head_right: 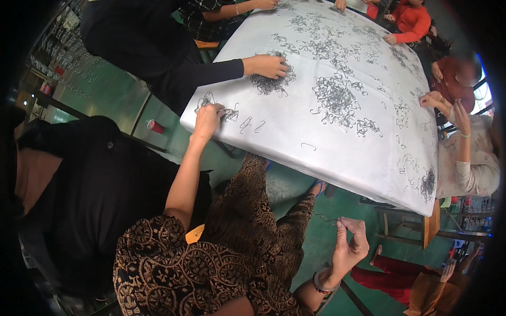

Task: The person repeatedly picks up paperclips from a white table and links them together by hand, forming a growing chain. Other people around the table perform the same action simultaneously.

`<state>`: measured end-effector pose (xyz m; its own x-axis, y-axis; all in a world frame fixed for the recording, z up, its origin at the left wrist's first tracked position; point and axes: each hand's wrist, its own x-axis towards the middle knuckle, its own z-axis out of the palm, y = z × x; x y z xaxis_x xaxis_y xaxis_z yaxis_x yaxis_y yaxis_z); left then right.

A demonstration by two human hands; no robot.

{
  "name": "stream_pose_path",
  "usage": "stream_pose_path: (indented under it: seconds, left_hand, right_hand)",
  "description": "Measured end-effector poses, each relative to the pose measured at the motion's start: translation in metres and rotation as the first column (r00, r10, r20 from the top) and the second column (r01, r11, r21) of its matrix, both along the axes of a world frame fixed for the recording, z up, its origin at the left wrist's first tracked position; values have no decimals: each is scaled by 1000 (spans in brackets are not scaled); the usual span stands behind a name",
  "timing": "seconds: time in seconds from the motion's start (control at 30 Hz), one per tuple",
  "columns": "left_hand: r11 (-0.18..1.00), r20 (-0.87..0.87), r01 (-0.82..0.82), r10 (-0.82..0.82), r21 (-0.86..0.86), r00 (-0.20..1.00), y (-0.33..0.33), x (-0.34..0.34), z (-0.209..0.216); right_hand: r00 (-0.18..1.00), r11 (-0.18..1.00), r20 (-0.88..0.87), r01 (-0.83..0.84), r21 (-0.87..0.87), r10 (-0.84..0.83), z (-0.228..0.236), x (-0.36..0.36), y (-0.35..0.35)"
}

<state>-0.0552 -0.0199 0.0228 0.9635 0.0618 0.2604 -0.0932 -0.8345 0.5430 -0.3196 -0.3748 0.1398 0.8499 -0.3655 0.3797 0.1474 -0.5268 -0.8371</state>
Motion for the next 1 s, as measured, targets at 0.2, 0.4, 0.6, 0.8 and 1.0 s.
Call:
stream_pose_path:
  seconds: [0.2, 0.4, 0.6, 0.8, 1.0]
  left_hand:
    - [960, 128, 254, -268, 114, 955, -40, 75, -31]
    - [779, 99, 493, -567, 388, 818, -45, 133, -35]
    - [755, 15, 559, -599, 343, 800, -60, 105, -17]
    - [902, 129, 431, -429, 7, 894, -116, 73, 12]
    - [675, -221, 343, -604, -654, 766, -182, -6, 17]
  right_hand:
    - [1000, 1000, -16, -17, -13, 17, 11, 9, 1]
    - [999, 997, 4, -40, -63, 41, 19, 24, 3]
    - [1000, 999, 12, 4, -41, -3, -3, 34, -5]
    - [991, 985, -131, 59, 160, -38, -17, 27, -14]
    - [983, 963, -183, 52, 263, -4, -36, 32, -14]
